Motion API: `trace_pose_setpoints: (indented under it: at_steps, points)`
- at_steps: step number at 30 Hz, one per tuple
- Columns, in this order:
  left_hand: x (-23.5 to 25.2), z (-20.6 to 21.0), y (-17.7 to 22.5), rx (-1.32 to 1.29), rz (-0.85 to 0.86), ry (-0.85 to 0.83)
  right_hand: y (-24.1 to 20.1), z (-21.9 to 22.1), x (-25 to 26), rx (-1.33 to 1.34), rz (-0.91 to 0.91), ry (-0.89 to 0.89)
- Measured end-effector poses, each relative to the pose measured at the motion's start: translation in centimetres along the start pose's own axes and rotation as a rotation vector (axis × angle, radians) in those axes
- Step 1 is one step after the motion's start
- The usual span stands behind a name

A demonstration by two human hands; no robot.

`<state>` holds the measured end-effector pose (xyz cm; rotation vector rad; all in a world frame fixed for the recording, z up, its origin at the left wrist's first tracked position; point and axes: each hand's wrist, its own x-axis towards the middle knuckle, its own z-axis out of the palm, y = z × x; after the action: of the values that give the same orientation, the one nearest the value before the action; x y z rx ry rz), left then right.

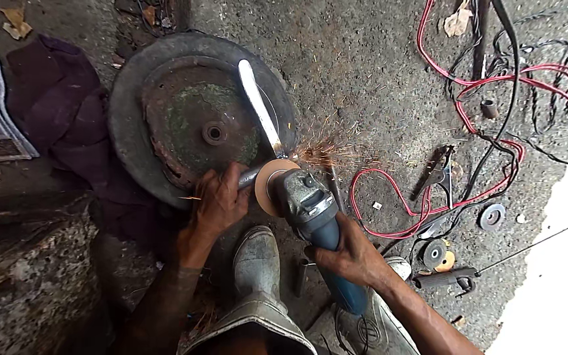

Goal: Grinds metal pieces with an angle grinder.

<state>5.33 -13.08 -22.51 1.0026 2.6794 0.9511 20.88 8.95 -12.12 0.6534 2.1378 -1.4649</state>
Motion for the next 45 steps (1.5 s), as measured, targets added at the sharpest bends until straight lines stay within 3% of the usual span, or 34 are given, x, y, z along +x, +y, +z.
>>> trace_pose_setpoints:
  at_steps: [19,29,35,45]
  points:
    - [-0.1,0.2,-0.4,0.013,0.024,0.013,-0.1,-0.6,0.5,0.021,-0.001,0.019]
    - [-0.1,-0.5,-0.3,0.004,-0.033,-0.033,0.8,-2.1,-0.8,0.339,-0.011,0.123]
    - [0.0,-1.3,-0.4,-0.031,-0.163,0.035,1.2,-2.1,-1.1,0.283,-0.027,0.169]
    - [0.0,-0.8,-0.5,-0.025,-0.113,0.022,1.3,-0.4,-1.9,0.166,0.000,0.179]
